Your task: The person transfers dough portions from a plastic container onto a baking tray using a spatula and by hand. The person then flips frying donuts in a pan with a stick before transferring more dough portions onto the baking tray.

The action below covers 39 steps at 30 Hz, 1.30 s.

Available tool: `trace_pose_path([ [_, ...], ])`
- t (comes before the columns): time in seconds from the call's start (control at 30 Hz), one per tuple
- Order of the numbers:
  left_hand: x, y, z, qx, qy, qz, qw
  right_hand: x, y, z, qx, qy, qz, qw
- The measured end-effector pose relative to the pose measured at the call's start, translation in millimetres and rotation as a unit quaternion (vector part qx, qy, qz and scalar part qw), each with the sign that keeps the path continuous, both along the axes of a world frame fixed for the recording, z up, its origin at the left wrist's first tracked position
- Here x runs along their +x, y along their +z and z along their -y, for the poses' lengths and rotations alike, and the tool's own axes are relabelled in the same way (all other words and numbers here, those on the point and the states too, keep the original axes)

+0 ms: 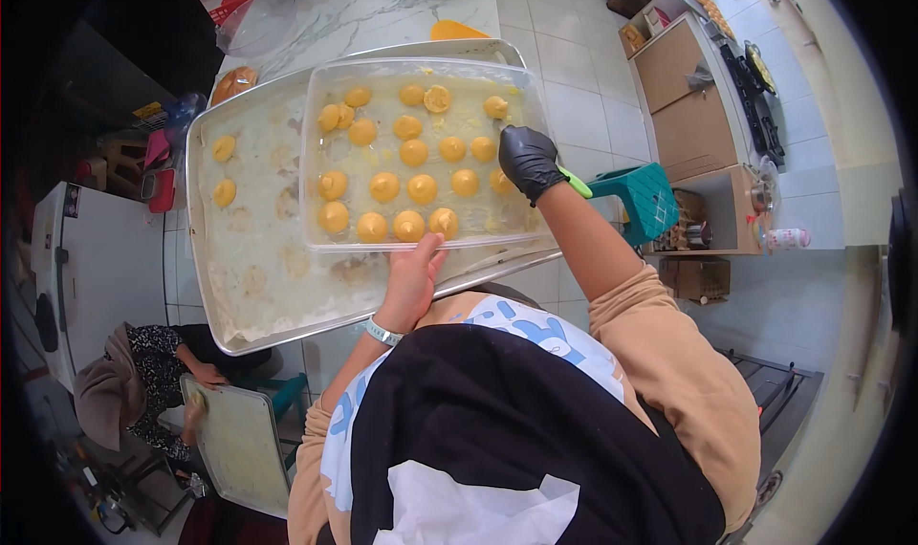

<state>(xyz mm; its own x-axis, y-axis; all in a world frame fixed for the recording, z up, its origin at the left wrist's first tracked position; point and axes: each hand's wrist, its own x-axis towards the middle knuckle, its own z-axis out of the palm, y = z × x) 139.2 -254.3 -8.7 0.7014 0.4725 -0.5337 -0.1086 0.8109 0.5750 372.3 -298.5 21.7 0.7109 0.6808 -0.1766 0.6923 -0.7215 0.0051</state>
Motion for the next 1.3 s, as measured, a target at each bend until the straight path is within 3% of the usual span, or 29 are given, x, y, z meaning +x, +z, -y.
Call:
trace_pose_path([
  [0.2, -1, -7, 0, -0.027, -0.020, 0.008, 0.999, 1, -15, -12, 0.019, -0.074, -0.017, 0.997],
  [0.53, 3, -4, 4, -0.006, -0.007, 0.011, 1.000, 8, -21, -21, 0.070, -0.082, -0.014, 0.994],
  [0.87, 7, -10, 6, 0.014, 0.023, 0.032, 0.999, 55, -27, -21, 0.123, -0.098, -0.153, 0.976],
  [1.0, 8, -20, 2, 0.014, 0.022, 0.033, 0.999, 39, -13, -15, 0.058, -0.059, -0.103, 0.991],
  [1.1, 9, -12, 4, 0.015, 0.036, 0.045, 0.998, 11, -11, -11, 0.058, 0.044, -0.006, 0.997],
  [1.3, 7, -4, 6, -0.001, 0.019, 0.035, 0.999, 5, -19, -30, 0.059, -0.036, -0.003, 0.998],
])
